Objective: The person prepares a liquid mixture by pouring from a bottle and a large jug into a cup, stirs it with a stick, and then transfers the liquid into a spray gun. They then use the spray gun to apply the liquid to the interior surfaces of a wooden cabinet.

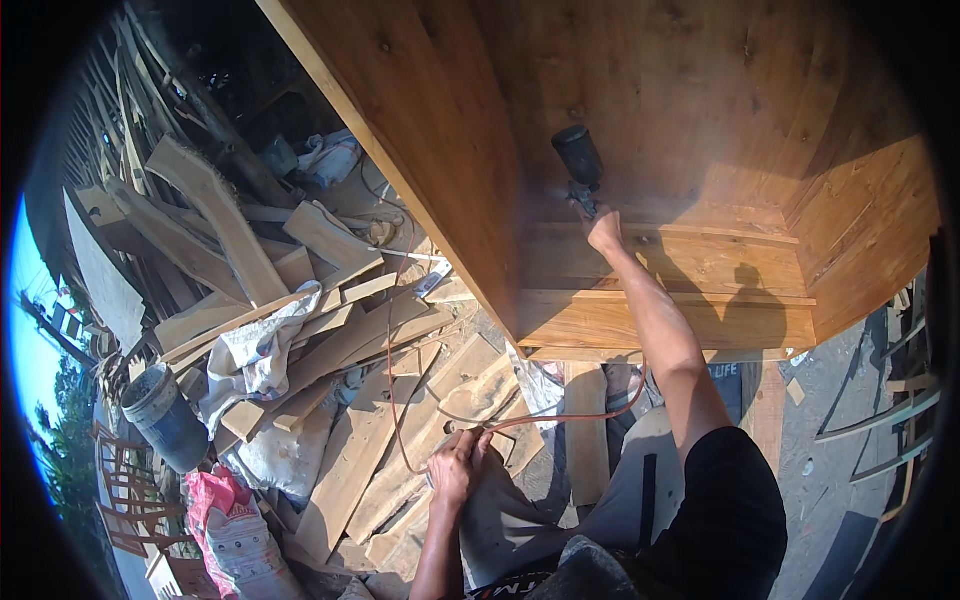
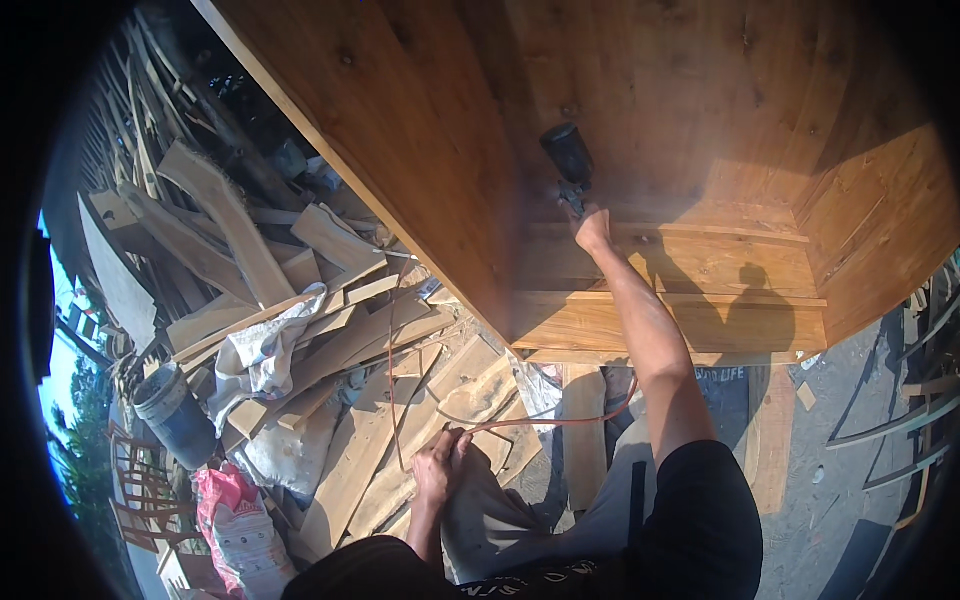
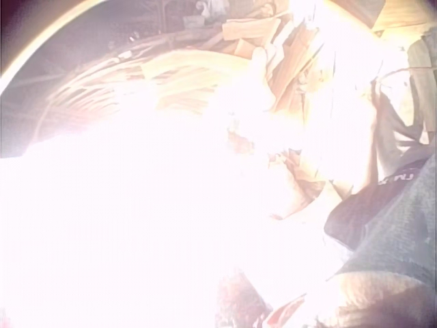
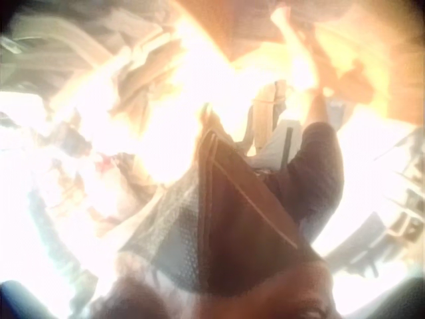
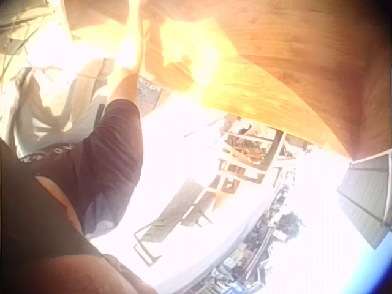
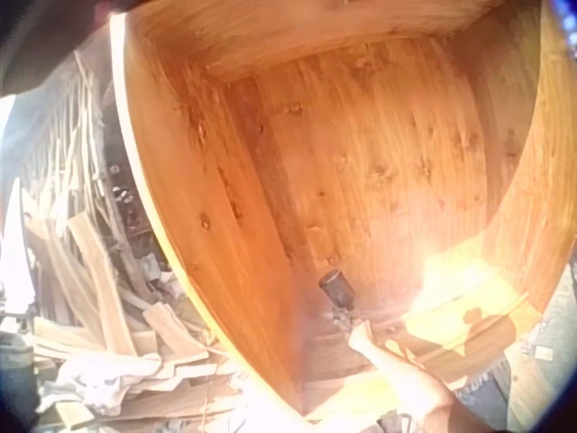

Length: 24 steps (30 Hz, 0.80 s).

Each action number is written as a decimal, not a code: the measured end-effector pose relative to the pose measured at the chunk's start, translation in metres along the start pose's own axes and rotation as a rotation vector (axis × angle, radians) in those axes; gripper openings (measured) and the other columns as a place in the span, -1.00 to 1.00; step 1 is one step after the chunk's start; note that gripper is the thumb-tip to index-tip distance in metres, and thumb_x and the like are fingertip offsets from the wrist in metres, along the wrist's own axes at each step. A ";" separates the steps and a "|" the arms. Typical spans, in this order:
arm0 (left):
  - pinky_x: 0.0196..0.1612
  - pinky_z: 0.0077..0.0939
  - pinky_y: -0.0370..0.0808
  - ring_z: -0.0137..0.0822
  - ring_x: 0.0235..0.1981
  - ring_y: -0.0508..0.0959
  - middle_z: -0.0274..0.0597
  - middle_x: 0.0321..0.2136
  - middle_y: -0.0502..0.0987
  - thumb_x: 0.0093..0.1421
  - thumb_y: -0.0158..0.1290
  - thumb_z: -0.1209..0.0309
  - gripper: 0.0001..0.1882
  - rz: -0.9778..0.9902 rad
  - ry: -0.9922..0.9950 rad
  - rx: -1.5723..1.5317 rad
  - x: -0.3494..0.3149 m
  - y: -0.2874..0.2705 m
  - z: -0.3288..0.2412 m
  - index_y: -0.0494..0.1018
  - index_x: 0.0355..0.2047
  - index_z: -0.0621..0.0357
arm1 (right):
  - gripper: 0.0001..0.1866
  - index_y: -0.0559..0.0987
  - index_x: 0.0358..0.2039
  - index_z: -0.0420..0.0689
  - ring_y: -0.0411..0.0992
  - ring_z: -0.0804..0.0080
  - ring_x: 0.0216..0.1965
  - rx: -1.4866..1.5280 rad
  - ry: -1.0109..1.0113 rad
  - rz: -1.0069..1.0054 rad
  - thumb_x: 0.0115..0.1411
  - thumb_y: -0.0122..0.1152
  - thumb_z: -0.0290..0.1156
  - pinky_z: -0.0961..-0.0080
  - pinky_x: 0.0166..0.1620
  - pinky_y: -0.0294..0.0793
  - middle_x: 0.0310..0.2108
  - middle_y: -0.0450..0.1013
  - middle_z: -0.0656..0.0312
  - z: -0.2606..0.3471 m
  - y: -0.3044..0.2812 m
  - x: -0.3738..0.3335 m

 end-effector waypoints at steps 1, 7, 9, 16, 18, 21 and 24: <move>-0.35 -0.13 0.61 -0.01 -0.41 0.71 -0.13 -0.38 0.67 0.38 0.25 0.12 -0.76 0.022 -0.014 0.014 0.001 0.000 -0.001 0.69 -0.21 0.01 | -0.44 0.76 -0.20 -0.19 0.60 -0.34 -0.16 -0.007 0.012 0.031 0.34 0.33 0.15 -0.05 -0.17 0.54 -0.38 0.58 -0.29 0.009 -0.007 0.005; -0.33 -0.14 0.63 -0.01 -0.38 0.72 -0.13 -0.39 0.67 0.38 0.25 0.12 -0.74 0.008 -0.003 -0.012 0.010 0.003 -0.005 0.68 -0.21 0.03 | -0.47 0.76 -0.11 -0.16 0.59 -0.34 -0.16 -0.046 -0.084 0.022 0.39 0.29 0.12 -0.02 -0.17 0.55 -0.36 0.59 -0.29 0.086 -0.043 0.041; -0.34 -0.13 0.63 -0.01 -0.39 0.71 -0.14 -0.40 0.67 0.38 0.25 0.12 -0.74 -0.024 0.034 -0.021 0.011 0.004 -0.006 0.68 -0.23 0.03 | -0.47 0.75 -0.09 -0.15 0.60 -0.33 -0.15 -0.002 -0.148 -0.011 0.39 0.27 0.12 -0.01 -0.16 0.55 -0.33 0.59 -0.30 0.117 -0.059 0.051; -0.44 -0.13 0.59 -0.03 -0.50 0.69 -0.15 -0.47 0.64 0.34 0.30 0.18 -0.79 -0.061 0.119 -0.064 0.019 0.003 -0.013 0.67 -0.28 0.04 | -0.50 0.76 -0.16 -0.16 0.62 -0.26 -0.13 0.056 -0.214 -0.056 0.36 0.33 0.10 0.02 -0.10 0.55 -0.28 0.64 -0.24 0.222 -0.117 0.088; -0.47 -0.13 0.58 -0.04 -0.51 0.68 -0.14 -0.49 0.63 0.33 0.32 0.19 -0.79 -0.070 0.141 -0.084 0.025 0.002 -0.021 0.67 -0.30 0.05 | -0.47 0.77 -0.11 -0.13 0.64 -0.21 -0.16 0.072 -0.267 -0.100 0.35 0.32 0.14 0.04 -0.10 0.55 -0.30 0.65 -0.20 0.248 -0.131 0.097; -0.49 -0.14 0.57 -0.03 -0.53 0.68 -0.13 -0.50 0.63 0.32 0.32 0.20 -0.78 -0.071 0.185 -0.071 0.034 -0.004 -0.035 0.66 -0.31 0.06 | -0.42 0.77 -0.07 -0.12 0.67 -0.15 -0.19 0.095 -0.324 -0.162 0.34 0.32 0.20 0.08 -0.10 0.57 -0.33 0.66 -0.18 0.284 -0.150 0.115; -0.48 -0.13 0.57 -0.01 -0.53 0.67 -0.10 -0.50 0.63 0.33 0.32 0.21 -0.78 -0.099 0.228 -0.122 0.044 -0.006 -0.048 0.65 -0.29 0.08 | -0.47 0.77 -0.12 -0.14 0.66 -0.18 -0.15 0.133 -0.390 -0.243 0.33 0.35 0.14 0.10 -0.08 0.58 -0.27 0.66 -0.20 0.316 -0.164 0.130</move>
Point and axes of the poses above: each hand's wrist, its own x-axis towards the middle knuckle, its own y-axis out of the palm, z = x × y, the point moved 2 cm from there along x, towards the middle knuckle
